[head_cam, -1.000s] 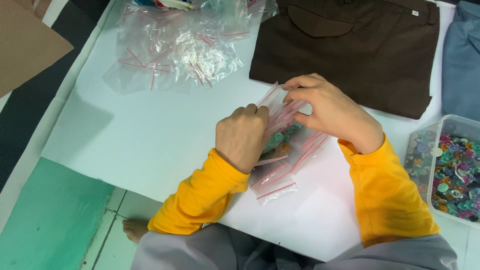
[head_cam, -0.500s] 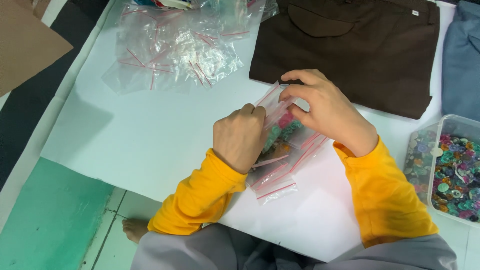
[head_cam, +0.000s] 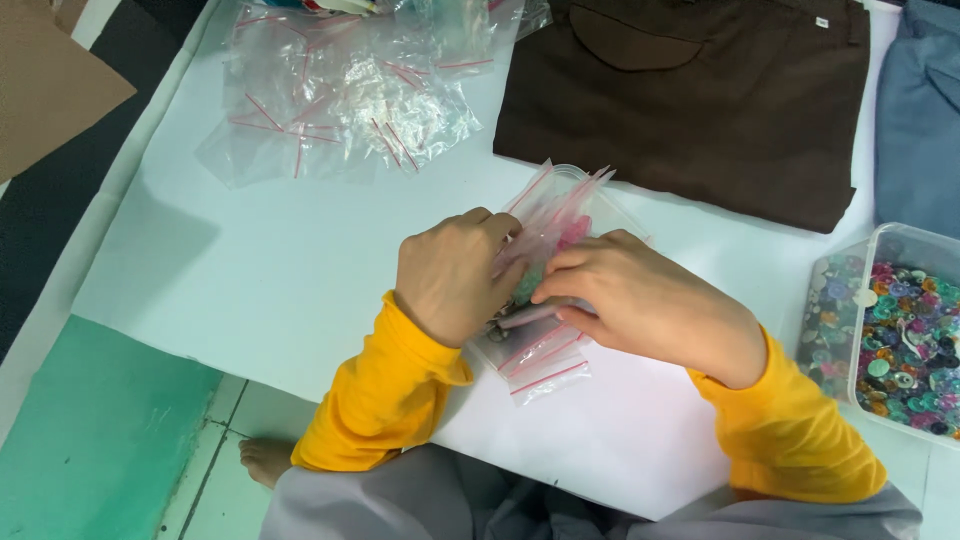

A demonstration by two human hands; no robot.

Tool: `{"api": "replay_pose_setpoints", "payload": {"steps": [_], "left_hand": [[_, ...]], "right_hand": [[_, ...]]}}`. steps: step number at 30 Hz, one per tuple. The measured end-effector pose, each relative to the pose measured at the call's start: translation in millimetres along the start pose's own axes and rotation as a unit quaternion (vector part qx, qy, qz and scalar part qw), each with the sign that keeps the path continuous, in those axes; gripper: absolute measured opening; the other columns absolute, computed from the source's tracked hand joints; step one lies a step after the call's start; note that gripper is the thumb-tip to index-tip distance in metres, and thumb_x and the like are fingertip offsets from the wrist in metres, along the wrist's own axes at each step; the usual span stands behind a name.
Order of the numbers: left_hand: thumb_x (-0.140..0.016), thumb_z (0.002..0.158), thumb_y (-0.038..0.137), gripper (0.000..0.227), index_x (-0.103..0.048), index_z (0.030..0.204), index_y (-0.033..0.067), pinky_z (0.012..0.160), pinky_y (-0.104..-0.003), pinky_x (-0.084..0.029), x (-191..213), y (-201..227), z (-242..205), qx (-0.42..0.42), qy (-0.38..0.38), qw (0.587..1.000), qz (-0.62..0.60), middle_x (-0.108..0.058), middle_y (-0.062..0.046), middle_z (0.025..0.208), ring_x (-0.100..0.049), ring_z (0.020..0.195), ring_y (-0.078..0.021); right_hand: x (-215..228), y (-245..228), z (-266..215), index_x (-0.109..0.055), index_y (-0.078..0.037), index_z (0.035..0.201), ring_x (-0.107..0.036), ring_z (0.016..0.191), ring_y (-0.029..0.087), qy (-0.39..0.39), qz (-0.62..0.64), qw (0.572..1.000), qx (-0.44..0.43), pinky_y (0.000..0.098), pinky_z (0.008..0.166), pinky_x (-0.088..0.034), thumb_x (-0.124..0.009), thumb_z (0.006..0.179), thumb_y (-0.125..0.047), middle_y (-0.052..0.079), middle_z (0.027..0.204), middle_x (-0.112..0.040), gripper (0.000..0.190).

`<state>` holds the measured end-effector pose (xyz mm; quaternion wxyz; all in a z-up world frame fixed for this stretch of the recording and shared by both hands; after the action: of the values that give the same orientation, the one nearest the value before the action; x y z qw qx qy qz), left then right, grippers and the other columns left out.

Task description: Sorting various buttons from a container and placing them into small plastic bags on a white table.

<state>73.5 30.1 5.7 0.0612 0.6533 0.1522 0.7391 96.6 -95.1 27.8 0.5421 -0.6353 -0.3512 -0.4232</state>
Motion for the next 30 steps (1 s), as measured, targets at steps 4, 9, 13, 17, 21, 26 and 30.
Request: {"api": "replay_pose_setpoints", "payload": {"steps": [4,9,13,17,21,26,30], "left_hand": [[-0.059,0.085,0.028,0.014,-0.064,0.096,0.0204,0.049,-0.050,-0.047,-17,-5,5,0.014,-0.015,1.000,-0.002,-0.068,-0.002,0.084,-0.067,0.072,-0.0336],[-0.063,0.087,0.033,0.023,-0.052,0.091,0.0131,0.046,-0.051,-0.044,-28,-6,6,0.002,-0.011,1.000,0.025,-0.065,-0.004,0.076,-0.064,0.064,-0.0375],[-0.059,0.087,0.029,0.020,-0.050,0.093,0.0118,0.046,-0.052,-0.044,-32,-7,6,0.007,-0.023,0.999,0.028,-0.066,-0.005,0.077,-0.064,0.063,-0.0398],[-0.059,0.089,0.030,0.024,-0.049,0.097,0.0107,0.046,-0.054,-0.045,-37,-7,7,0.004,-0.026,0.999,0.025,-0.065,-0.007,0.077,-0.064,0.060,-0.0419],[-0.060,0.088,0.031,0.028,-0.048,0.103,0.0108,0.053,-0.058,-0.047,-38,-6,4,0.014,-0.099,0.995,-0.023,-0.065,-0.011,0.085,-0.063,0.066,-0.0464],[-0.079,0.077,0.055,0.058,-0.056,0.116,0.0201,0.064,-0.049,-0.052,-6,-4,-1,0.032,-0.123,0.989,-0.077,-0.066,-0.003,0.103,-0.067,0.086,-0.0322],[-0.084,0.069,0.054,0.080,-0.046,0.134,0.0272,0.077,-0.053,-0.053,13,-16,-18,0.065,-0.183,0.978,-0.081,-0.067,-0.005,0.121,-0.068,0.102,-0.0327]], "right_hand": [[8,4,8,-0.073,-0.018,0.087,-0.066,0.078,0.019,0.029,0.016,0.999,-0.008,0.0387,0.083,-0.044,-0.062,0.092,-0.012,-0.006,0.088,-0.069,0.014],[39,8,-2,-0.075,-0.015,0.092,-0.064,0.088,0.022,0.145,-0.041,0.988,-0.022,0.0388,0.090,-0.044,-0.069,0.092,-0.013,-0.004,0.099,-0.072,0.006],[29,23,-5,-0.072,-0.020,0.087,-0.064,0.088,0.021,0.113,-0.048,0.991,-0.054,0.0382,0.089,-0.042,-0.068,0.087,-0.012,-0.008,0.095,-0.071,0.009],[30,31,-14,-0.068,-0.018,0.081,-0.063,0.085,0.021,0.117,-0.050,0.989,-0.075,0.0386,0.088,-0.044,-0.067,0.083,-0.007,-0.008,0.095,-0.071,0.012],[23,34,-19,-0.078,-0.017,0.092,-0.067,0.091,0.024,0.097,-0.036,0.992,-0.067,0.0416,0.092,-0.048,-0.067,0.089,-0.013,-0.003,0.106,-0.075,0.013],[40,20,-30,-0.071,-0.010,0.121,-0.068,0.097,0.029,0.108,0.014,0.993,-0.051,0.0414,0.087,-0.051,-0.058,0.094,-0.009,0.008,0.113,-0.072,0.030],[55,10,-37,-0.069,-0.005,0.123,-0.066,0.102,0.028,0.182,0.019,0.983,-0.024,0.0414,0.090,-0.051,-0.055,0.099,-0.007,0.009,0.116,-0.072,0.027]]}}
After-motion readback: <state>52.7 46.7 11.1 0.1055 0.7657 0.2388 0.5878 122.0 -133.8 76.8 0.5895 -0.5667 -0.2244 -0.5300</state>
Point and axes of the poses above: each hand's wrist, its own z-axis towards the middle knuckle, its own x-axis out of the back of the hand, y = z × x, the point moved 8 cm from there along z, towards the middle knuckle
